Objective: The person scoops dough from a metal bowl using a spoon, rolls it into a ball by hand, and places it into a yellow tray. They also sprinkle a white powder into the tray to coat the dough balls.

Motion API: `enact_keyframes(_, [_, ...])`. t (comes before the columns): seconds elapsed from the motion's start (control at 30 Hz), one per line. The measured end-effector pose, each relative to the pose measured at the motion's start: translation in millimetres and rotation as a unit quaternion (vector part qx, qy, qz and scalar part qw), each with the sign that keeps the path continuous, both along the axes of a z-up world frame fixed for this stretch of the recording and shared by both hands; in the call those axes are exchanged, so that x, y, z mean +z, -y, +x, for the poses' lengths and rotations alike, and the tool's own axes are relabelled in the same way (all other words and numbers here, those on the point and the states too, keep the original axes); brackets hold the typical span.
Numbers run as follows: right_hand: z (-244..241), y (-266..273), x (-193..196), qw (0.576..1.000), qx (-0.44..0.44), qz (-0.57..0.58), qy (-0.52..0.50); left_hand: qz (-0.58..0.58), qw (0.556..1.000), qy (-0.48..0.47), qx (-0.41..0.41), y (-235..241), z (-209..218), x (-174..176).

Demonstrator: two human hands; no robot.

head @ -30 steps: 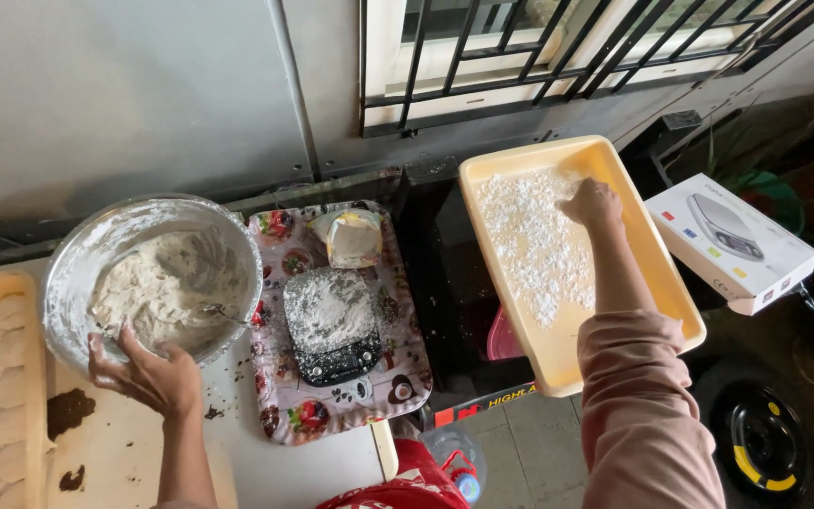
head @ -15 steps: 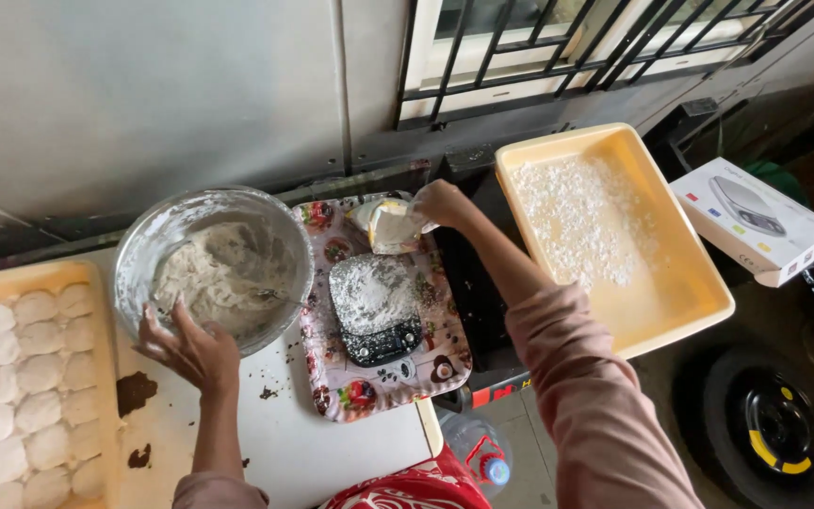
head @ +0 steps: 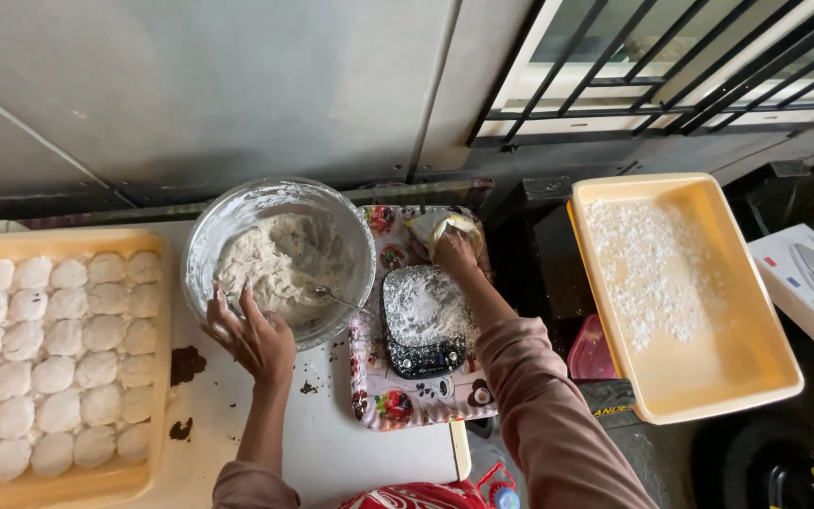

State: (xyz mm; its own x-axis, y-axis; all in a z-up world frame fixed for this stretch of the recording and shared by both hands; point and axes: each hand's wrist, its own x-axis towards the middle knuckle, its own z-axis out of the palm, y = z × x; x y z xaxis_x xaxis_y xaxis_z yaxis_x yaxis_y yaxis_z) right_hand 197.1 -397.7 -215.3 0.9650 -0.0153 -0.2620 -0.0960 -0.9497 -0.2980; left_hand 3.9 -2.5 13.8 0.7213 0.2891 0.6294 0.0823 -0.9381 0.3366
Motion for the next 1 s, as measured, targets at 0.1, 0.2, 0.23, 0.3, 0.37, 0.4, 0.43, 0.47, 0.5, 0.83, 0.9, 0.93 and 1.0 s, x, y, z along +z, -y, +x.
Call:
enact_keyframes(0.1, [1.2,-6.0,4.2,0.999,0.019,-0.028,0.013,-0.006,1.0,-0.014,0.006,0.1,-0.9,-0.1])
enact_keyframes(0.2, [9.1,-4.5,-4.7,0.993,0.063,-0.093,0.035,0.007,1.0,-0.019,0.015,-0.3,0.0,-1.4])
enact_keyframes(0.23, [10.4,-5.0,-6.8,0.998,-0.022,-0.029,0.055,0.004,1.0,-0.019,0.012,-0.8,0.2,-1.7])
enact_keyframes(0.3, [2.1,-15.3,26.9,0.991,-0.105,0.034,0.074,0.002,1.0,-0.02,0.01,-0.5,0.4,-1.6])
enact_keyframes(0.37, [-18.5,-33.9,98.1,0.996,-0.089,-0.015,-0.029,-0.006,1.0,-0.026,0.014,1.0,-0.5,-1.7])
enact_keyframes(0.4, [-16.3,-29.7,77.9,0.995,-0.089,-0.015,-0.029,-0.006,1.0,-0.027,0.014,0.6,-1.0,-0.9])
enact_keyframes(0.43, [-14.3,-24.7,58.2,0.982,-0.158,0.092,0.038,-0.003,1.0,-0.024,0.008,0.5,-0.7,0.5])
enact_keyframes(0.47, [-12.6,-19.6,38.8,0.949,-0.223,0.196,0.105,0.0,1.0,-0.022,0.002,0.5,-0.7,2.2])
enact_keyframes(0.5, [-11.2,-18.1,40.1,0.949,-0.224,0.196,0.107,0.0,1.0,-0.021,0.001,1.7,-0.4,3.3])
enact_keyframes(0.83, [-11.1,-6.5,58.8,0.586,-0.448,0.672,-0.063,-0.072,0.99,-0.079,-0.09,47.8,-3.8,21.3])
enact_keyframes(0.9, [-21.7,0.0,75.9,0.496,-0.468,0.726,-0.084,-0.069,0.989,-0.069,-0.115,62.0,-7.8,16.9])
enact_keyframes(0.93, [-30.1,3.2,91.5,0.483,-0.461,0.738,-0.096,-0.078,0.984,-0.085,-0.137,70.3,-10.9,13.1])
enact_keyframes(1.0, [-50.8,10.6,137.2,0.466,-0.458,0.75,-0.098,-0.085,0.977,-0.101,-0.17,88.0,-16.6,3.2])
